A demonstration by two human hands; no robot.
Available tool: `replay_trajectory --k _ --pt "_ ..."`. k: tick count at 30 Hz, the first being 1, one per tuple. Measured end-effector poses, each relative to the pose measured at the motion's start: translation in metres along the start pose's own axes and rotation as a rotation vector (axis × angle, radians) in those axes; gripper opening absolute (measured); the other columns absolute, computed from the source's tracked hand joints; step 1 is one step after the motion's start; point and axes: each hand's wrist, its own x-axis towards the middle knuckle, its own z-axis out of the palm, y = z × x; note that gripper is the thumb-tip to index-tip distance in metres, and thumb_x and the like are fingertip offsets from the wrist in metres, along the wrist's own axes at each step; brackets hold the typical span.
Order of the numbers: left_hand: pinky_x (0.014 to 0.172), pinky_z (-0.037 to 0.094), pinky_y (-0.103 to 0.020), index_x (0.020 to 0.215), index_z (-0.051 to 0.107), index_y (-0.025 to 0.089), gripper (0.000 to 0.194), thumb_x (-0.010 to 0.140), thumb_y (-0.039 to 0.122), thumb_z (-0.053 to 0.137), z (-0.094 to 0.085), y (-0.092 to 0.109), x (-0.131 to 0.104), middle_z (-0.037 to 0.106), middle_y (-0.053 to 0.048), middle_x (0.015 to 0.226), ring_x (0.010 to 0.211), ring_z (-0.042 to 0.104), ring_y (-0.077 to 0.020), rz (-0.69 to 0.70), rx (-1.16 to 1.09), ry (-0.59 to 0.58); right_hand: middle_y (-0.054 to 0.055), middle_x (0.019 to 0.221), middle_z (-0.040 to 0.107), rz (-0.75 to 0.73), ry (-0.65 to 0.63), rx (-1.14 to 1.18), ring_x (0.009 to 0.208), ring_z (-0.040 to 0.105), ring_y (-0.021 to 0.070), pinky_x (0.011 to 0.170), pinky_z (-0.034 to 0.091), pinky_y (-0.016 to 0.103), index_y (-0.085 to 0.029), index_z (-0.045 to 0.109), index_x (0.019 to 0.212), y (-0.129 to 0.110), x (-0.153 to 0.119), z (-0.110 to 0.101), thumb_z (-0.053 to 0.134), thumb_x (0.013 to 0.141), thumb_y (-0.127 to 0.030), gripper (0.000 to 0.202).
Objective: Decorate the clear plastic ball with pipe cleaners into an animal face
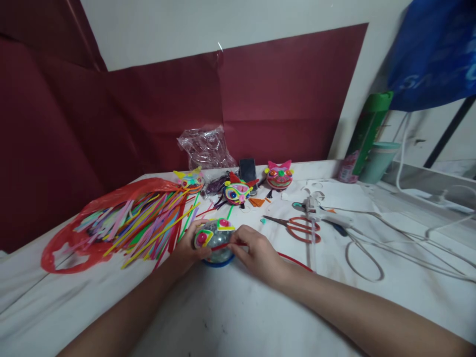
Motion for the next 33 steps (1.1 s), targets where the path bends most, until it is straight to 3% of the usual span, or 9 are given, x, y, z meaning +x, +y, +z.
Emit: replay_trajectory --k 10,14,19,25,33 --pt "0.08 0.049 -0.034 0.123 0.046 0.023 0.08 0.052 0.039 0.082 -0.002 0.0 -0.001 0.062 -0.01 0.117 0.103 0.06 -0.0303 0.026 -0.172 -0.068 0.0 0.071 0.053 0.002 0.004 0.041 0.069 0.05 0.0137 0.061 0.04 0.024 -0.019 0.052 0.071 -0.007 0.002 -0.006 0.058 0.081 -0.01 0.014" --pt "0.079 0.05 -0.033 0.124 0.047 0.024 0.083 0.051 0.04 0.082 -0.003 0.003 -0.002 0.064 -0.007 0.113 0.101 0.06 -0.0306 0.036 -0.203 -0.069 0.0 0.069 0.053 0.039 0.011 0.064 0.066 0.049 0.013 0.059 0.039 0.023 -0.018 0.052 0.069 -0.01 0.005 -0.01 0.057 0.081 -0.013 0.014" --pt "0.083 0.05 -0.039 0.133 0.038 0.028 0.091 0.054 0.039 0.08 -0.005 0.002 -0.005 0.061 -0.009 0.118 0.102 0.06 -0.0297 0.002 -0.308 -0.114 0.0 0.068 0.055 0.087 0.021 0.111 0.064 0.05 0.0122 0.057 0.04 0.022 -0.018 0.054 0.068 -0.01 0.009 -0.013 0.058 0.081 -0.016 0.013" --pt "0.085 0.049 -0.037 0.132 0.041 0.029 0.081 0.058 0.027 0.073 -0.009 0.003 -0.007 0.061 -0.007 0.118 0.103 0.06 -0.0288 -0.07 -0.314 -0.149 -0.001 0.066 0.056 0.147 -0.006 0.183 0.062 0.051 0.0116 0.056 0.04 0.022 -0.017 0.055 0.067 -0.012 0.01 -0.013 0.059 0.079 -0.018 0.013" --pt "0.081 0.05 -0.039 0.12 0.054 0.025 0.066 0.057 0.03 0.071 -0.013 0.0 -0.004 0.068 -0.007 0.1 0.094 0.063 -0.0277 -0.088 -0.285 -0.16 0.0 0.069 0.056 0.036 -0.035 0.127 0.065 0.051 0.0124 0.058 0.041 0.023 -0.017 0.054 0.07 -0.015 0.009 -0.017 0.056 0.083 -0.018 0.013"
